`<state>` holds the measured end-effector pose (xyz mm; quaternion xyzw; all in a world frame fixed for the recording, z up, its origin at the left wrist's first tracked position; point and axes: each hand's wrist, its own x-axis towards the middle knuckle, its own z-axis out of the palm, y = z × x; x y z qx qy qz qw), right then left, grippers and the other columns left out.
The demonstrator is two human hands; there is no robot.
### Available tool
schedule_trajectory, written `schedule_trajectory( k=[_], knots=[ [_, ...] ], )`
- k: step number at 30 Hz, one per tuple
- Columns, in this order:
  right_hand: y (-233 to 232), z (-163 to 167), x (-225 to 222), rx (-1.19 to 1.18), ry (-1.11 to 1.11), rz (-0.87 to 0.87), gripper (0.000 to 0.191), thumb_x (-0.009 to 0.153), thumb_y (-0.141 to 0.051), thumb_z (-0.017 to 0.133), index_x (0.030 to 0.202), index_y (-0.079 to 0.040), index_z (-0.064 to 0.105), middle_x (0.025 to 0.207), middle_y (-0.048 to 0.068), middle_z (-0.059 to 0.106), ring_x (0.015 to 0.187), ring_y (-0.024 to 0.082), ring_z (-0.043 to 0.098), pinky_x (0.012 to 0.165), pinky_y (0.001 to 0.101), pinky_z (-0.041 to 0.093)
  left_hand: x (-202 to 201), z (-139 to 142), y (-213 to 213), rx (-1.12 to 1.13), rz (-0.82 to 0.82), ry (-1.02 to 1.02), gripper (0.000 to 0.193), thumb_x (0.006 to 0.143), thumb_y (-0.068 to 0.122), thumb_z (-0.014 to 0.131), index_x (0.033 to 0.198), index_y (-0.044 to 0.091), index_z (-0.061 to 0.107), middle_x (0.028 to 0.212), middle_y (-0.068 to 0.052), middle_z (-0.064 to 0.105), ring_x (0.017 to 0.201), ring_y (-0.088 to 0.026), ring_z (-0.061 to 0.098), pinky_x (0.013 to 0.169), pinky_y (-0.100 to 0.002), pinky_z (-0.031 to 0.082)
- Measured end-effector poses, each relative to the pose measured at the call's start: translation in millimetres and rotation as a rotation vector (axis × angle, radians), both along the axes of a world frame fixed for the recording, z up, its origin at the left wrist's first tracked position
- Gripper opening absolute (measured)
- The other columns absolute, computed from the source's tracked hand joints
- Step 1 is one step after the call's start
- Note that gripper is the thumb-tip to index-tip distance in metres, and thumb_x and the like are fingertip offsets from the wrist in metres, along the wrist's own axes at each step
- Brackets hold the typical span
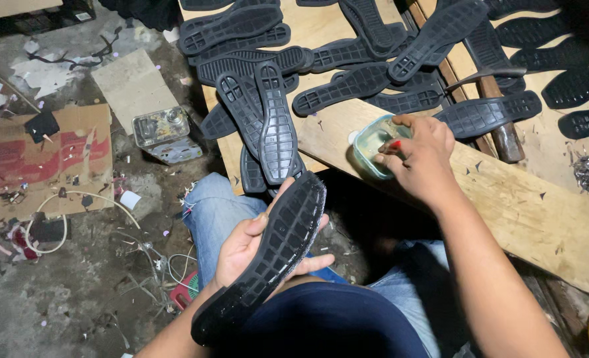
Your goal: The person sits on the floor and applies a white adhesive to the bottom of black shoe soles using a small brush. They repeatedly dip the brush into a container of glue and spread it across the textured surface of each sole, then place the treated soles on a wooden board.
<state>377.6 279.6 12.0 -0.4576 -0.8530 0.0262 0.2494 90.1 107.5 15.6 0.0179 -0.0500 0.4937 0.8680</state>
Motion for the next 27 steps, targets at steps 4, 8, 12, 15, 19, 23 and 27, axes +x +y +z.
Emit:
schedule_trajectory(
  k=[4,8,12,15,19,23,27],
  knots=[
    [-12.3,13.8,10.5,0.035,0.212,-0.127,0.024,0.093,-0.024,0.083,0.104,-0.005,0.075,0.126,0.012,0.067,0.115,0.033,0.058,0.101,0.0440,0.045,-0.9,2.2,3.8,0.000,0.016,0.033,0.061,0.114,0.032,0.031,0.171,0.029,0.008,0.170,-0.006,0.026,0.156,-0.036,0.023,0.120,-0.073,0.020],
    [-42.0,20.6,20.6,-0.184,0.610,-0.332,0.018,0.102,-0.020,0.077,0.109,-0.003,0.075,0.099,0.007,0.076,0.087,0.018,0.072,0.081,0.0306,0.055,-1.2,7.2,10.6,0.071,0.009,0.054,0.065,0.111,0.033,0.034,0.170,0.027,0.006,0.172,-0.006,0.022,0.159,-0.036,0.021,0.119,-0.074,0.024],
    [-63.6,30.9,19.9,-0.501,0.677,-0.391,0.015,0.098,-0.015,0.075,0.099,0.000,0.072,0.086,0.014,0.075,0.074,0.023,0.071,0.068,0.0351,0.056,1.6,13.2,16.1,0.131,0.006,0.101,0.067,0.110,0.031,0.036,0.170,0.026,0.004,0.174,-0.005,0.018,0.159,-0.038,0.020,0.117,-0.074,0.026],
    [-84.4,39.4,5.1,-0.747,1.250,-0.231,0.015,0.100,-0.011,0.068,0.107,0.000,0.061,0.095,0.019,0.072,0.080,0.027,0.074,0.073,0.0400,0.062,5.0,18.0,17.1,0.146,-0.013,0.148,0.071,0.109,0.029,0.037,0.171,0.022,0.003,0.174,-0.007,0.017,0.159,-0.037,0.021,0.116,-0.074,0.029],
    [-109.9,50.2,-22.8,-0.704,1.437,-0.033,0.019,0.100,-0.007,0.063,0.114,0.000,0.053,0.105,0.021,0.070,0.090,0.028,0.074,0.082,0.0435,0.064,11.9,25.0,17.2,0.175,-0.030,0.176,0.074,0.107,0.027,0.040,0.171,0.022,0.002,0.176,-0.003,0.017,0.159,-0.035,0.023,0.115,-0.072,0.034],
    [-112.6,59.9,-44.2,-0.673,1.370,-0.124,0.017,0.100,-0.009,0.060,0.111,0.003,0.055,0.108,0.022,0.072,0.091,0.028,0.076,0.083,0.0422,0.064,17.3,31.6,17.4,0.178,-0.031,0.338,0.076,0.105,0.028,0.041,0.170,0.022,0.002,0.174,-0.003,0.017,0.156,-0.032,0.027,0.112,-0.068,0.038],
    [-116.6,63.7,-57.6,-0.638,1.349,-0.100,0.015,0.103,-0.009,0.059,0.111,0.003,0.055,0.109,0.021,0.072,0.094,0.025,0.075,0.086,0.0392,0.062,15.4,37.1,15.1,0.239,-0.019,0.510,0.076,0.105,0.030,0.040,0.170,0.016,0.002,0.171,-0.007,0.024,0.153,-0.027,0.033,0.113,-0.062,0.043]
  ],
)
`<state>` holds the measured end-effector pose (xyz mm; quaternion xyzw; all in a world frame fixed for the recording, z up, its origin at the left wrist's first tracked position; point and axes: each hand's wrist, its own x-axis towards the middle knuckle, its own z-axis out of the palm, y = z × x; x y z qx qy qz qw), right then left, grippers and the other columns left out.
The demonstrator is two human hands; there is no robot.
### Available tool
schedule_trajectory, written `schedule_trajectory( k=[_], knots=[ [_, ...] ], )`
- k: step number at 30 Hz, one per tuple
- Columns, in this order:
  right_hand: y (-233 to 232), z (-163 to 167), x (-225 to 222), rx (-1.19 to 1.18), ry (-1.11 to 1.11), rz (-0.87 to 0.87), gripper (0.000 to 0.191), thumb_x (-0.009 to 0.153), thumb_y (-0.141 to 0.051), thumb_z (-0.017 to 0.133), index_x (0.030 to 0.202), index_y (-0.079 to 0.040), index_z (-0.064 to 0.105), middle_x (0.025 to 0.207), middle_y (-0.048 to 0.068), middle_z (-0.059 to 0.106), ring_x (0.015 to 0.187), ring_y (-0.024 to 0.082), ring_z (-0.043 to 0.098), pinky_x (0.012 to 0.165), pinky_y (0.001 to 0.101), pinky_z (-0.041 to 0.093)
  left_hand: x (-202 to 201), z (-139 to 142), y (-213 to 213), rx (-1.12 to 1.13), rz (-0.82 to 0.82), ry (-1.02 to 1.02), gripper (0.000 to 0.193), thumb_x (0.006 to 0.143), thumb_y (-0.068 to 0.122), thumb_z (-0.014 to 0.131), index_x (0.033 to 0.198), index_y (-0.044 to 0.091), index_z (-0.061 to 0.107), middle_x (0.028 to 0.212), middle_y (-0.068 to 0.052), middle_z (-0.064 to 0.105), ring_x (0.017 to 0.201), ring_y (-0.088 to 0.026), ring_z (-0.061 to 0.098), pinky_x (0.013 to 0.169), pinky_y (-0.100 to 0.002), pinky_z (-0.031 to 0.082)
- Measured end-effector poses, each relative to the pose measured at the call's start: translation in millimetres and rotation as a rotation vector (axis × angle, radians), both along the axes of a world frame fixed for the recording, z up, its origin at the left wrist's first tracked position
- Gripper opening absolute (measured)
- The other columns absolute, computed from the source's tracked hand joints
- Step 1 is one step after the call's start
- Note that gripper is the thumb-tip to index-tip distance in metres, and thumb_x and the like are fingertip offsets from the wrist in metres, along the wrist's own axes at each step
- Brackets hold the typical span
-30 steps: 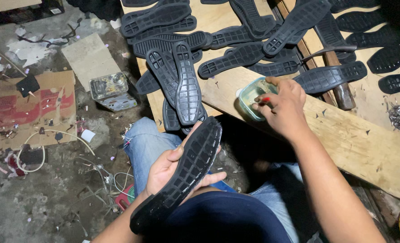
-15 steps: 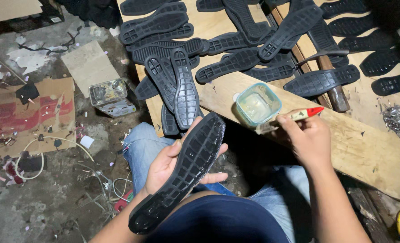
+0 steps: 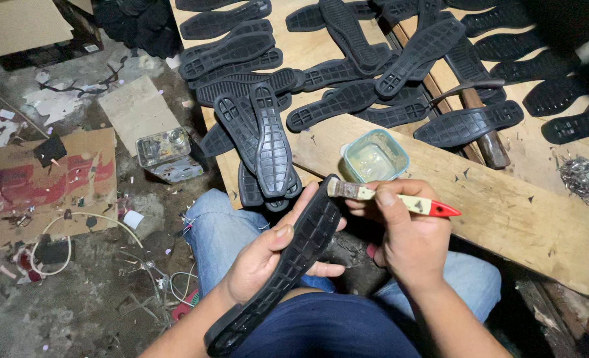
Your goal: The person sits on the floor and applies a white adhesive to the bottom of black shoe soles using a small brush. They repeatedly dip the brush into a container of glue and spread it across the textured surface of each sole, then place the treated soles on a wooden board.
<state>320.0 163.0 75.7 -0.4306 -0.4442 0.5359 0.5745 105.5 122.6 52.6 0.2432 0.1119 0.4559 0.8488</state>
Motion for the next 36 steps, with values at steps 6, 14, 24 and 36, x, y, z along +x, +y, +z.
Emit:
schedule_trajectory(
  k=[6,14,24,36],
  knots=[
    [-28.5,-0.3,-6.3,0.256,-0.187,0.172,0.012,0.105,-0.006,0.061,0.112,0.003,0.056,0.114,0.018,0.072,0.100,0.018,0.068,0.092,0.0319,0.057,-3.8,3.5,-2.1,0.016,0.012,0.045,0.076,0.107,0.030,0.040,0.171,0.013,0.003,0.168,-0.012,0.031,0.144,-0.029,0.044,0.111,-0.053,0.046],
    [-5.9,12.7,-5.7,0.005,-0.281,-0.041,0.013,0.100,-0.010,0.063,0.110,-0.002,0.060,0.091,0.014,0.073,0.044,0.005,0.052,0.036,0.0218,0.042,-11.1,0.2,-1.3,0.067,-0.010,0.121,0.075,0.104,0.029,0.039,0.168,0.010,0.006,0.169,-0.011,0.028,0.153,-0.028,0.035,0.105,-0.054,0.052],
    [-13.1,-2.9,-10.3,0.209,-0.316,-0.068,0.011,0.101,-0.007,0.065,0.108,-0.002,0.057,0.107,0.010,0.072,0.054,0.003,0.053,0.044,0.0208,0.045,-11.6,-12.9,-2.0,0.015,0.015,-0.004,0.077,0.102,0.025,0.041,0.170,0.009,0.008,0.172,-0.016,0.024,0.155,-0.032,0.032,0.105,-0.057,0.051],
    [-10.0,-17.7,3.7,-0.066,-0.364,-0.088,0.013,0.096,-0.011,0.067,0.105,-0.003,0.062,0.079,0.007,0.070,0.043,0.007,0.055,0.038,0.0244,0.044,-16.5,-23.6,2.0,-0.132,-0.017,-0.384,0.074,0.104,0.020,0.039,0.171,0.013,0.009,0.171,-0.016,0.024,0.156,-0.035,0.030,0.109,-0.072,0.042]
  ],
)
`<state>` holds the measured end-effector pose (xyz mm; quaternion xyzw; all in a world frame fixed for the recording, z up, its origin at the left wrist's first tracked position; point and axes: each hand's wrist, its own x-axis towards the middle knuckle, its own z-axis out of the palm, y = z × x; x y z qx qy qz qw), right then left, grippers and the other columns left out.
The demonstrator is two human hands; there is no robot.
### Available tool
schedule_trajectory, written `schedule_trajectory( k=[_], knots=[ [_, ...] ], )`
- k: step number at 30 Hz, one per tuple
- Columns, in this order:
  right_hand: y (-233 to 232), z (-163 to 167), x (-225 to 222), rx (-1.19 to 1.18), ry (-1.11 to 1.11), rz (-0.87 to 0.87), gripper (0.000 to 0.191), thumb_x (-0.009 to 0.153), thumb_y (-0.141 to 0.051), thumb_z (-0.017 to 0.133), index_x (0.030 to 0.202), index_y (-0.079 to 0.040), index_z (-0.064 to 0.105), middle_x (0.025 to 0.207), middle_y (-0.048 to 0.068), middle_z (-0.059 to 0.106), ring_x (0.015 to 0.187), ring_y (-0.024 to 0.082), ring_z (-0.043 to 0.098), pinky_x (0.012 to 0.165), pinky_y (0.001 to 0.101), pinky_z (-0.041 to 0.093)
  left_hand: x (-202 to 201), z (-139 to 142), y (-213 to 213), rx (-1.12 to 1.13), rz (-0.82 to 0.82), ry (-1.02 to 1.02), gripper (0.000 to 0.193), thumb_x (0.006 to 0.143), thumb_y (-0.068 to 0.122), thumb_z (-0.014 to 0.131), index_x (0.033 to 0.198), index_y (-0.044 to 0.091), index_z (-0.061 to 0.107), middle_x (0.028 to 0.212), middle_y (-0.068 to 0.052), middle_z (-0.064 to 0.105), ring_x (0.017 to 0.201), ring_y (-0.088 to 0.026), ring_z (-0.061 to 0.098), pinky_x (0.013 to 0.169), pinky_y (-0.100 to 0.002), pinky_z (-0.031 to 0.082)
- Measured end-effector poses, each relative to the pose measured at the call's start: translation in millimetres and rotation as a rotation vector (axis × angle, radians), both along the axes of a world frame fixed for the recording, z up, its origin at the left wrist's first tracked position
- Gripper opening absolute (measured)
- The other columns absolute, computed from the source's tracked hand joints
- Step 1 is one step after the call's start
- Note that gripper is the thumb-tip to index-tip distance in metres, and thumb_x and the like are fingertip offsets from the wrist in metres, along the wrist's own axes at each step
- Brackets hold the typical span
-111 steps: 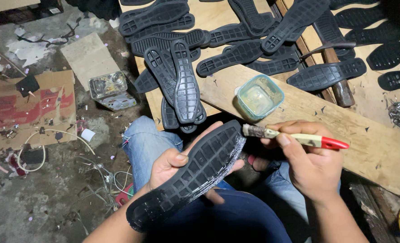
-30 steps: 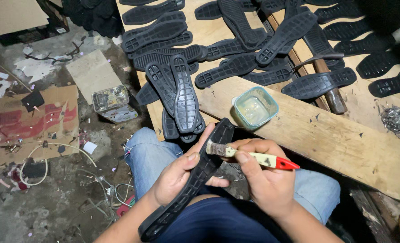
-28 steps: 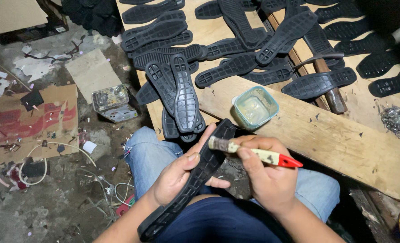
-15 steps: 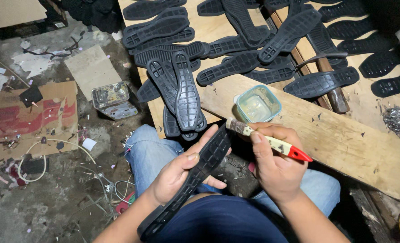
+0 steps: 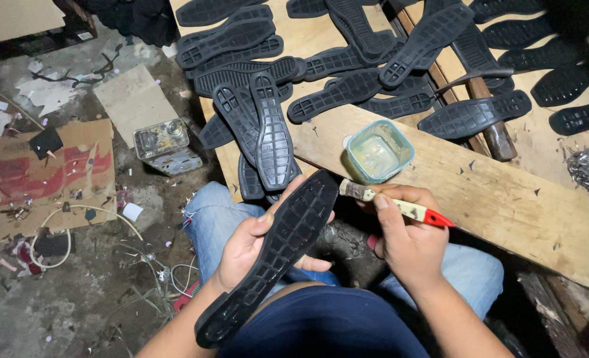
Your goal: The person sits on the floor and applies a white adhesive to the bottom of black shoe soles using a small brush. They repeatedly dip the brush into a container of glue and spread it across the textured surface of each sole, then place the treated soles on a wooden board.
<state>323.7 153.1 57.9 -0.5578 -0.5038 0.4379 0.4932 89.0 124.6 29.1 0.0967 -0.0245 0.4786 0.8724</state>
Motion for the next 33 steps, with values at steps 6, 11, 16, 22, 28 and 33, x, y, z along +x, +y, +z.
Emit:
schedule_trajectory(
  k=[6,11,16,22,28,33],
  knots=[
    [37.0,-10.4,40.7,0.339,-0.261,-0.060,0.017,0.104,-0.010,0.071,0.117,0.000,0.068,0.104,0.010,0.072,0.091,0.016,0.069,0.083,0.0283,0.056,-1.9,-0.4,-2.1,-0.161,0.241,0.144,0.061,0.110,0.037,0.037,0.164,0.010,0.028,0.164,-0.015,0.036,0.152,-0.036,0.034,0.115,-0.072,0.035],
    [36.1,-7.8,58.3,0.377,-0.387,-0.064,0.010,0.107,-0.003,0.070,0.114,0.003,0.067,0.120,0.014,0.071,0.104,0.019,0.069,0.095,0.0323,0.055,0.2,-1.8,0.7,-0.253,0.191,-0.058,0.053,0.112,0.033,0.037,0.163,0.019,0.032,0.160,-0.012,0.042,0.148,-0.035,0.040,0.116,-0.073,0.033],
    [-0.8,3.5,26.8,0.040,0.109,0.231,0.018,0.090,0.003,0.069,0.107,0.004,0.071,0.129,0.018,0.072,0.077,0.022,0.070,0.066,0.0347,0.057,18.9,2.6,-2.8,-0.111,0.056,-0.046,0.053,0.114,0.035,0.037,0.165,0.026,0.030,0.162,-0.012,0.042,0.147,-0.036,0.045,0.114,-0.070,0.034],
    [-8.2,28.9,-2.1,0.569,-0.364,0.334,0.024,0.088,0.002,0.074,0.111,0.001,0.068,0.123,0.019,0.071,0.108,0.028,0.073,0.092,0.0353,0.058,28.1,3.6,-4.0,-0.142,-0.030,-0.134,0.058,0.114,0.035,0.036,0.168,0.023,0.022,0.161,-0.012,0.044,0.143,-0.033,0.049,0.113,-0.068,0.043],
    [-18.1,41.5,-16.5,0.720,-0.327,0.626,0.024,0.086,0.001,0.075,0.108,0.002,0.068,0.118,0.020,0.069,0.106,0.029,0.074,0.091,0.0348,0.060,27.3,-3.9,-6.0,-0.314,0.014,-0.120,0.062,0.113,0.032,0.035,0.172,0.019,0.021,0.159,-0.017,0.045,0.136,-0.034,0.055,0.110,-0.051,0.050],
    [-14.6,40.9,-15.8,0.725,-0.425,0.405,0.023,0.087,0.004,0.077,0.108,0.004,0.066,0.115,0.022,0.069,0.101,0.030,0.073,0.087,0.0357,0.060,29.1,-1.1,-7.5,-0.093,-0.041,-0.156,0.052,0.119,0.033,0.035,0.167,0.021,0.022,0.153,-0.011,0.050,0.135,-0.030,0.055,0.110,-0.052,0.051]
  ],
)
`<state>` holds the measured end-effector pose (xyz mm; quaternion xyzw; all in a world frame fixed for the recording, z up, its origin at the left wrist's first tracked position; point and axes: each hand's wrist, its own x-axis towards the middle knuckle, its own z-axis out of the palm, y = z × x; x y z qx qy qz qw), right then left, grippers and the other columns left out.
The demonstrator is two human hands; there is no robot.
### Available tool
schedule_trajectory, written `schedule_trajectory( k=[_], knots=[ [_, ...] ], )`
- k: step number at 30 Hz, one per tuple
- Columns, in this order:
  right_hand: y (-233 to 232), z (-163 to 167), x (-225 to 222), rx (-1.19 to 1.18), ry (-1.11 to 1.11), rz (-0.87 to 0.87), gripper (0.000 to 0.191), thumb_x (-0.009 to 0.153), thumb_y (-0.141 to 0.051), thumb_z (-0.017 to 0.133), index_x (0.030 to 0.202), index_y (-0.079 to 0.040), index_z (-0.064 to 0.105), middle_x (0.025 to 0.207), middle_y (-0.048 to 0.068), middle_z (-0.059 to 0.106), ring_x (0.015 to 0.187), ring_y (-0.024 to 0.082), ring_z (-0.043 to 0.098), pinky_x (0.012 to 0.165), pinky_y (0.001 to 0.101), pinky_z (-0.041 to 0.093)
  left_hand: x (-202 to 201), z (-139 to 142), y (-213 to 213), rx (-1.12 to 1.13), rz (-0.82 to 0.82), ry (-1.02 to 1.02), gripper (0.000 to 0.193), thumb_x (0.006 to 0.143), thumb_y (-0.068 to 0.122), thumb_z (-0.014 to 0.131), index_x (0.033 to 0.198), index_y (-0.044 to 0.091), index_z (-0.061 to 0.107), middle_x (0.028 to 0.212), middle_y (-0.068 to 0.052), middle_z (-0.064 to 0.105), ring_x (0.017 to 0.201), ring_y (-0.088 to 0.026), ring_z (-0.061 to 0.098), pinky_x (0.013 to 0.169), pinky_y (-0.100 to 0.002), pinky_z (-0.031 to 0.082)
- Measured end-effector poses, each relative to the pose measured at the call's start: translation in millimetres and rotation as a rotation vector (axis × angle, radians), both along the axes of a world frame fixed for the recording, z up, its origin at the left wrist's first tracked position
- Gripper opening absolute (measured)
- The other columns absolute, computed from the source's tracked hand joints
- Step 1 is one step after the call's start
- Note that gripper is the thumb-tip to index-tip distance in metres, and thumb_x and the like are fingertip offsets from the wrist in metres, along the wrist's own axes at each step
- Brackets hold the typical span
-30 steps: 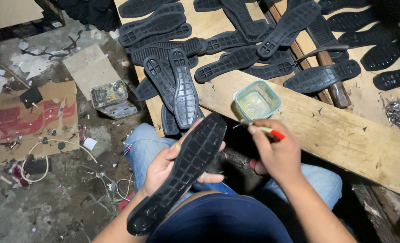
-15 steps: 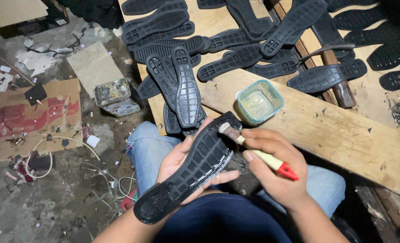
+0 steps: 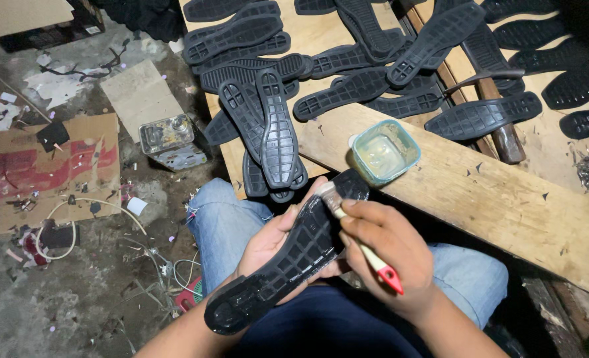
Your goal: The person sits on the floor and applies a white adhesive to the bottom of black shoe soles using a small brush. They repeatedly dip the brush into a container of glue and spread it across the textured surface of each sole, then place the treated soles on a wooden board.
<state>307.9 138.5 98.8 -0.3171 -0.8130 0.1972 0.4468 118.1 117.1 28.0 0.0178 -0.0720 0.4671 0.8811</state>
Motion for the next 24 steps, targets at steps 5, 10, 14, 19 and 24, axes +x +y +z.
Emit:
schedule_trajectory(
  k=[5,10,14,19,24],
  knots=[
    [-1.2,3.8,2.6,-0.095,0.054,0.164,0.022,0.084,0.003,0.075,0.104,0.002,0.066,0.109,0.017,0.070,0.100,0.028,0.074,0.086,0.0351,0.061,0.1,6.4,6.4,-0.115,0.003,-0.042,0.057,0.119,0.029,0.033,0.174,0.019,0.023,0.161,-0.014,0.049,0.136,-0.030,0.054,0.112,-0.044,0.052],
    [0.3,5.5,2.6,-0.088,0.000,-0.011,0.022,0.086,0.005,0.074,0.106,0.004,0.066,0.113,0.019,0.071,0.102,0.029,0.074,0.089,0.0359,0.060,-0.5,5.7,5.9,0.079,-0.006,-0.021,0.051,0.118,0.033,0.036,0.166,0.022,0.023,0.159,-0.007,0.048,0.142,-0.025,0.051,0.113,-0.045,0.049],
    [-4.2,3.1,-4.0,-0.058,-0.018,0.261,0.025,0.084,0.002,0.077,0.106,0.001,0.066,0.113,0.017,0.070,0.102,0.030,0.074,0.090,0.0362,0.060,5.2,-3.3,14.0,-0.059,0.089,0.091,0.059,0.117,0.030,0.038,0.172,0.017,0.022,0.162,-0.010,0.045,0.141,-0.024,0.051,0.120,-0.038,0.043],
    [-6.1,4.3,-7.0,-0.071,-0.002,0.183,0.025,0.083,0.003,0.075,0.107,0.001,0.066,0.115,0.017,0.070,0.101,0.030,0.074,0.088,0.0356,0.061,7.9,-8.5,14.8,-0.109,0.145,0.098,0.060,0.113,0.027,0.038,0.169,0.015,0.022,0.162,-0.010,0.042,0.143,-0.023,0.050,0.123,-0.039,0.037],
    [-12.6,2.4,-10.9,-0.066,-0.023,0.320,0.025,0.084,0.000,0.077,0.107,-0.002,0.067,0.117,0.015,0.070,0.103,0.029,0.074,0.089,0.0354,0.061,7.0,-9.7,19.7,-0.035,0.143,0.058,0.055,0.120,0.021,0.036,0.174,0.025,0.023,0.165,-0.004,0.044,0.142,-0.019,0.053,0.128,-0.054,0.034]
  ],
)
